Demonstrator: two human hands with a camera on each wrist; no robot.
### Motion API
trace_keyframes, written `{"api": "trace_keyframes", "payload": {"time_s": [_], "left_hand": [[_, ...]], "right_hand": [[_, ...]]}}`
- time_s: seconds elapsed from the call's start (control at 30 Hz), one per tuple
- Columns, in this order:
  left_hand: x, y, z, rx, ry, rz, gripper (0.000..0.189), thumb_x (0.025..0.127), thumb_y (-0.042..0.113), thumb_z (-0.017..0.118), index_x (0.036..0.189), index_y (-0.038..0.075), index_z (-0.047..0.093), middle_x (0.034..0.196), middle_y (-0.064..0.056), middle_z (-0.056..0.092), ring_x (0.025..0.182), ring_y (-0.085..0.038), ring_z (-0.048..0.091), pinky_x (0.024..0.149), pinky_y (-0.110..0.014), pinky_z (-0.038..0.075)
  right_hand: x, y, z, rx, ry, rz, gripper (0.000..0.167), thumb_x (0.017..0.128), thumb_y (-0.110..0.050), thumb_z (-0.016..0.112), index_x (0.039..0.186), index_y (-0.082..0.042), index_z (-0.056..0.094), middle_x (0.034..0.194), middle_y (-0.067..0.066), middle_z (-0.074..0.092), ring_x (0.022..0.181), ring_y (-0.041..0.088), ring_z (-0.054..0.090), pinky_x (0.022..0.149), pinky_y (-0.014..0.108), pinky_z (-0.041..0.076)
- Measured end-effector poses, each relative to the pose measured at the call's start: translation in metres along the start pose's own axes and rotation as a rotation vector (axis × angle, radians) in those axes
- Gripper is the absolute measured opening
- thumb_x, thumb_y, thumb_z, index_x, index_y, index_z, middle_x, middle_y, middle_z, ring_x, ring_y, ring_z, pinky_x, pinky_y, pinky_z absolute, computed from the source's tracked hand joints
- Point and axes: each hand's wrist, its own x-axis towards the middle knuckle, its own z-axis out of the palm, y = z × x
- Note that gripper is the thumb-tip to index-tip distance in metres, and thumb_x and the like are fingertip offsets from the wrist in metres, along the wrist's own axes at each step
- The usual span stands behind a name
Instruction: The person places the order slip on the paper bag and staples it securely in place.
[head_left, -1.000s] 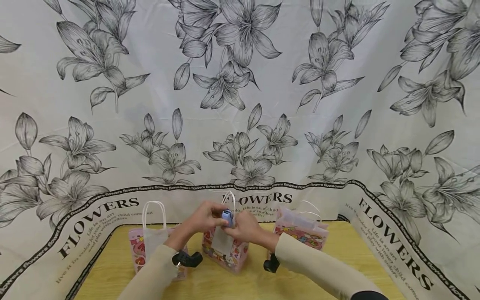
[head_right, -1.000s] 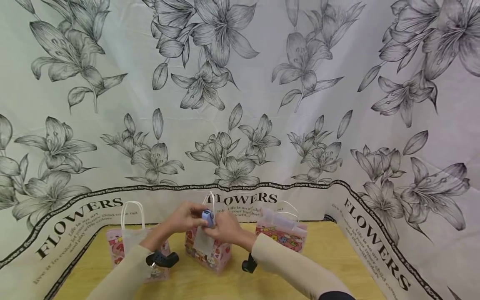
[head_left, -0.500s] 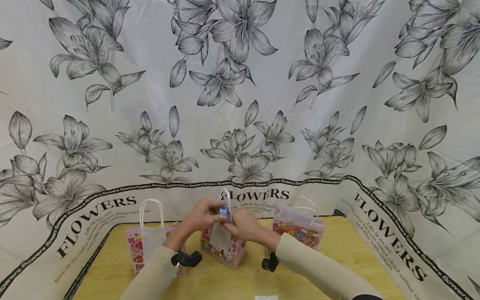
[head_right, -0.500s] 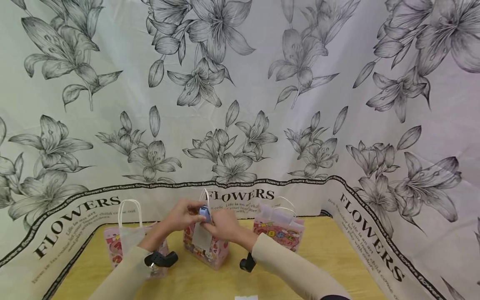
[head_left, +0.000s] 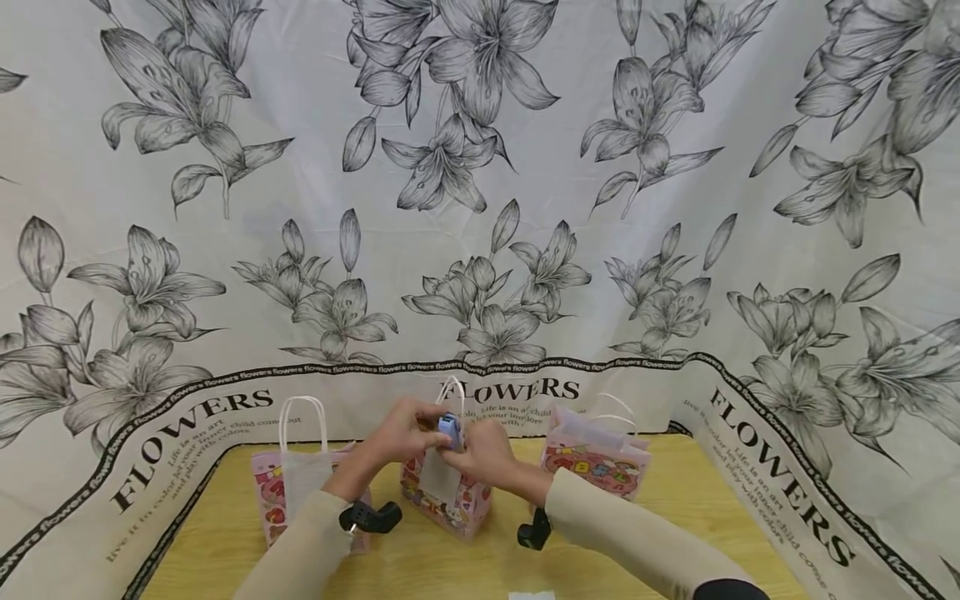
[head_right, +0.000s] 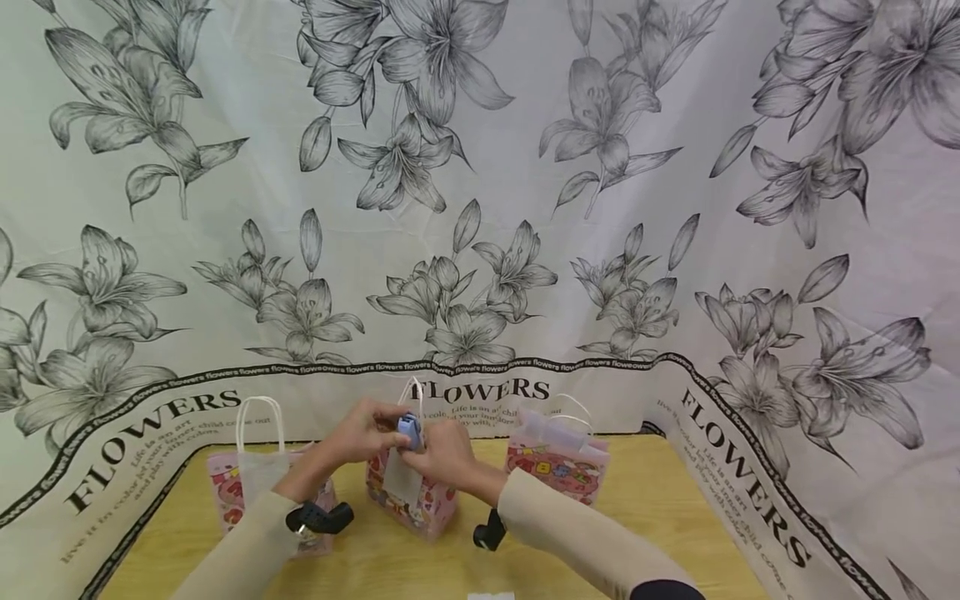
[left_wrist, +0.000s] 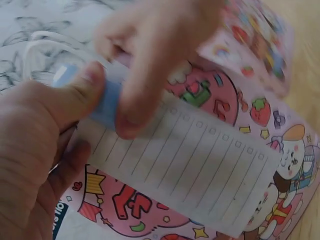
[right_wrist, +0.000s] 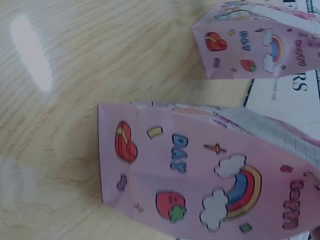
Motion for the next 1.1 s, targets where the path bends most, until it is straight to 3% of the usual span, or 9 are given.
{"api": "trace_keyframes", "payload": {"time_s": [0.1,0.2,0.37,0.47,0.6,0.8,0.97,1.1], "left_hand": [[0.0,0.002,0.0,-0.005,-0.004,-0.001,0.035,0.084,0.006,0.076,0.117,-0.005,0.068,0.086,-0.005,0.071,0.069,-0.011,0.062,0.057,-0.026,0.053],[0.0,0.003,-0.001,-0.021,0.006,-0.004,0.038,0.083,0.006,0.077,0.117,-0.007,0.066,0.085,-0.007,0.07,0.068,-0.013,0.062,0.056,-0.027,0.052],[-0.001,0.004,-0.004,-0.038,0.026,-0.012,0.043,0.082,0.004,0.077,0.121,-0.009,0.063,0.088,-0.011,0.07,0.072,-0.017,0.064,0.058,-0.029,0.054],[-0.002,0.006,-0.005,-0.022,0.027,-0.013,0.043,0.082,0.006,0.077,0.122,-0.007,0.064,0.088,-0.009,0.071,0.071,-0.014,0.064,0.058,-0.028,0.054],[-0.007,0.005,-0.002,-0.009,0.027,0.007,0.041,0.083,0.006,0.077,0.119,-0.006,0.066,0.088,-0.008,0.072,0.07,-0.01,0.063,0.057,-0.027,0.053],[-0.016,0.002,0.003,0.006,-0.004,-0.007,0.036,0.084,0.007,0.077,0.118,-0.002,0.068,0.088,-0.002,0.071,0.07,-0.009,0.062,0.057,-0.028,0.053],[-0.012,0.005,0.001,-0.012,-0.03,-0.012,0.031,0.086,0.006,0.074,0.116,0.002,0.069,0.09,-0.001,0.069,0.075,-0.011,0.062,0.06,-0.028,0.053],[-0.006,0.007,-0.002,-0.004,-0.019,-0.02,0.027,0.086,0.007,0.074,0.113,0.005,0.07,0.09,0.001,0.068,0.078,-0.011,0.062,0.062,-0.028,0.053]], "right_hand": [[-0.001,0.004,-0.003,0.019,-0.049,-0.002,0.051,0.082,-0.031,0.075,0.05,-0.016,0.038,0.047,-0.018,0.02,0.044,-0.01,0.01,0.038,0.012,0.017],[0.0,0.007,-0.002,0.042,-0.071,-0.005,0.046,0.086,-0.033,0.074,0.054,-0.015,0.045,0.047,-0.018,0.024,0.042,-0.008,0.016,0.039,0.012,0.019],[0.003,0.001,0.002,0.093,-0.011,0.038,0.045,0.089,-0.034,0.066,0.053,-0.013,0.049,0.045,-0.014,0.03,0.04,-0.006,0.021,0.037,0.012,0.02],[0.002,-0.004,0.004,0.094,0.019,0.087,0.046,0.086,-0.032,0.066,0.051,-0.016,0.042,0.044,-0.015,0.029,0.038,-0.006,0.02,0.035,0.012,0.018],[-0.002,-0.009,0.005,0.07,0.019,0.091,0.044,0.084,-0.031,0.067,0.052,-0.018,0.041,0.045,-0.016,0.029,0.04,-0.008,0.019,0.036,0.012,0.02],[-0.007,-0.006,0.003,0.014,-0.137,0.043,0.045,0.086,-0.036,0.07,0.056,-0.018,0.042,0.046,-0.016,0.028,0.041,-0.004,0.023,0.04,0.012,0.021],[-0.005,0.001,-0.002,-0.023,-0.287,0.095,0.039,0.088,-0.046,0.068,0.067,-0.02,0.049,0.047,-0.015,0.031,0.039,-0.003,0.026,0.038,0.013,0.023],[0.001,0.005,-0.007,-0.01,-0.318,0.144,0.038,0.087,-0.049,0.069,0.07,-0.019,0.054,0.048,-0.013,0.039,0.04,-0.001,0.033,0.039,0.015,0.028]]}}
